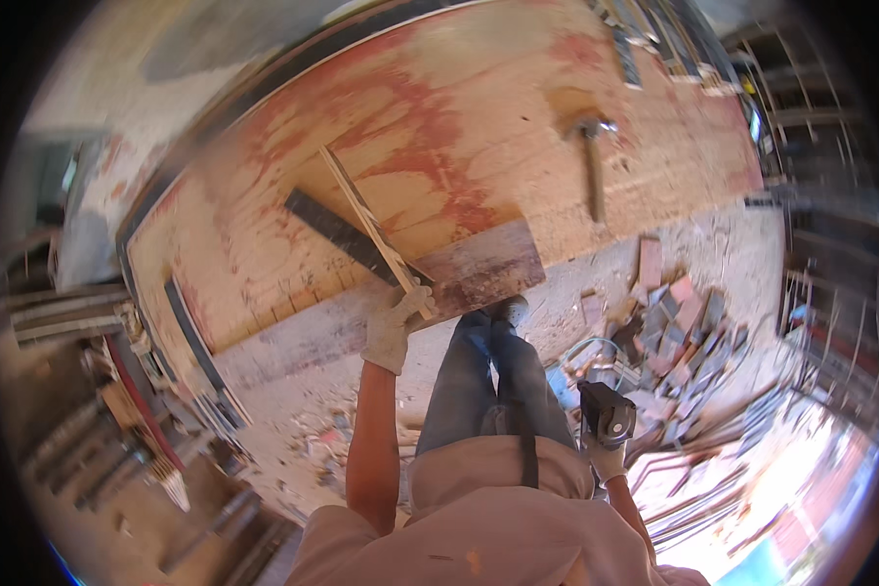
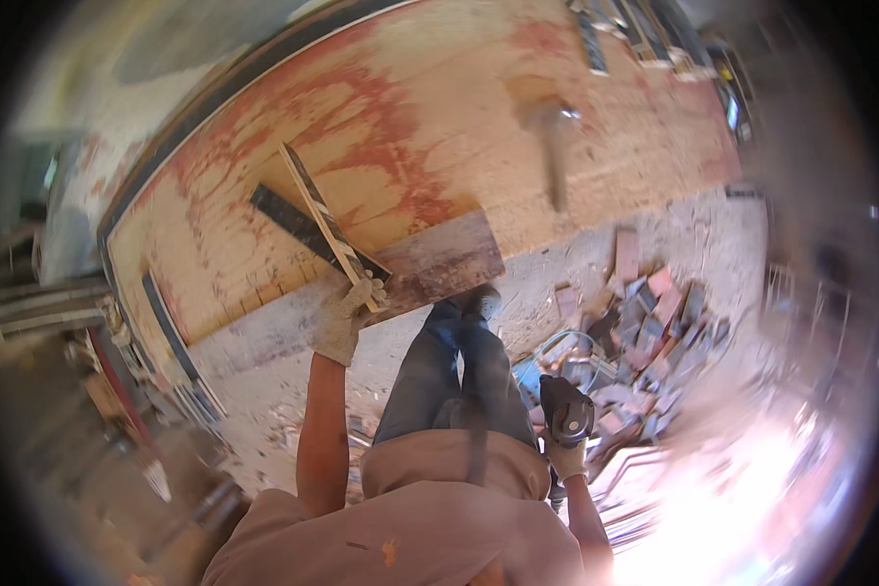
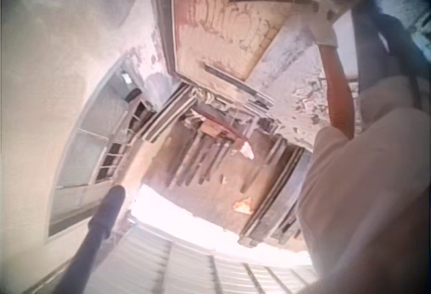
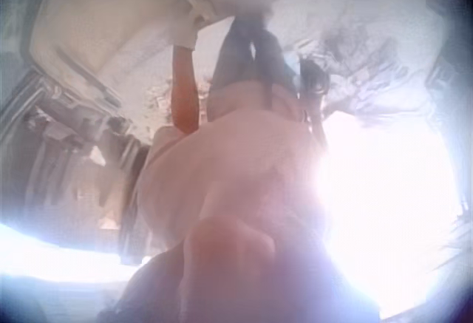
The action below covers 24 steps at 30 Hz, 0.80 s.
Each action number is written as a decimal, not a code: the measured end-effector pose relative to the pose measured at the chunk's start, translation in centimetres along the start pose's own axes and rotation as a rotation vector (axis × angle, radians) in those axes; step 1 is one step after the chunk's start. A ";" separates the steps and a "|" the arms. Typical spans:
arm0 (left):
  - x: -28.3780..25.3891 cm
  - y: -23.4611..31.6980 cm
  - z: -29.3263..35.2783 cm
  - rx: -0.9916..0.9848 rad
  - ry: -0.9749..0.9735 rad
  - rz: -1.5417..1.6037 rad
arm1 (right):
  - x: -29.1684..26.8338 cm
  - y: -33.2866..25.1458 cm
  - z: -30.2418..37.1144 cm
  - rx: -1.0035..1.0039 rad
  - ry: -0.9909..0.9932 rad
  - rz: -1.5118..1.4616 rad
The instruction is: The person assembles a wooden frame by positioning planks and using a nail gun to fasten them together. They repeatedly pick up pieces, align them, and drive nails into the joints.
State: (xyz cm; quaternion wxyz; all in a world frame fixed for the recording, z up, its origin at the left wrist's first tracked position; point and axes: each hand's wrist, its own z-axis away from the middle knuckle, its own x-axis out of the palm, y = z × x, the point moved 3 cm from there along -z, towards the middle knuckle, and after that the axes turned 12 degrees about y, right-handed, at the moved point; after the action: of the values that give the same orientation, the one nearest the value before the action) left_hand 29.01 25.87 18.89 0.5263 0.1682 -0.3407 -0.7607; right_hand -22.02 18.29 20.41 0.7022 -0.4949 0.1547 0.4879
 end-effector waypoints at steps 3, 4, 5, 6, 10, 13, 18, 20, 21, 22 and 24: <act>4.1 -0.2 -0.2 -0.075 -0.181 0.076 | 2.5 3.6 4.5 0.226 0.016 -0.069; 5.9 -0.4 -0.4 -0.101 -0.241 0.078 | 3.3 4.2 6.7 0.352 0.020 -0.150; 6.7 -0.6 -0.5 -0.159 -0.292 0.094 | 4.7 6.3 7.9 0.352 0.083 -0.152; 8.1 -0.8 -0.6 -0.168 -0.313 0.060 | 6.2 8.9 9.3 0.355 0.151 -0.157; 12.4 -3.4 -1.6 -0.167 -0.441 -0.032 | 9.8 11.9 14.7 0.454 0.266 -0.230; 14.2 -4.9 -2.9 -0.237 -0.516 -0.057 | 10.4 9.5 15.9 0.607 0.354 -0.415; 15.1 -6.6 -4.8 -0.245 -0.515 -0.168 | 14.1 7.6 19.1 0.765 0.442 -0.461; 14.3 -7.7 -6.6 -0.283 -0.491 -0.207 | 13.9 4.7 18.8 0.893 0.389 -0.531; 14.5 -8.2 -6.7 -0.253 -0.409 -0.237 | 14.2 3.6 18.3 0.917 0.382 -0.547; 14.8 -8.2 -6.7 -0.207 -0.350 -0.357 | 14.6 2.6 17.9 0.943 0.368 -0.561; 15.5 -8.1 -6.9 -0.105 -0.246 -0.592 | 16.0 0.7 17.3 0.928 0.406 -0.568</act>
State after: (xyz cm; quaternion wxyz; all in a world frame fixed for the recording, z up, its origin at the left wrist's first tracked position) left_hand 21.67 11.06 9.96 0.2453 0.1395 -0.2983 -0.9118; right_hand -19.58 41.43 16.82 0.9053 -0.2409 0.3452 0.0567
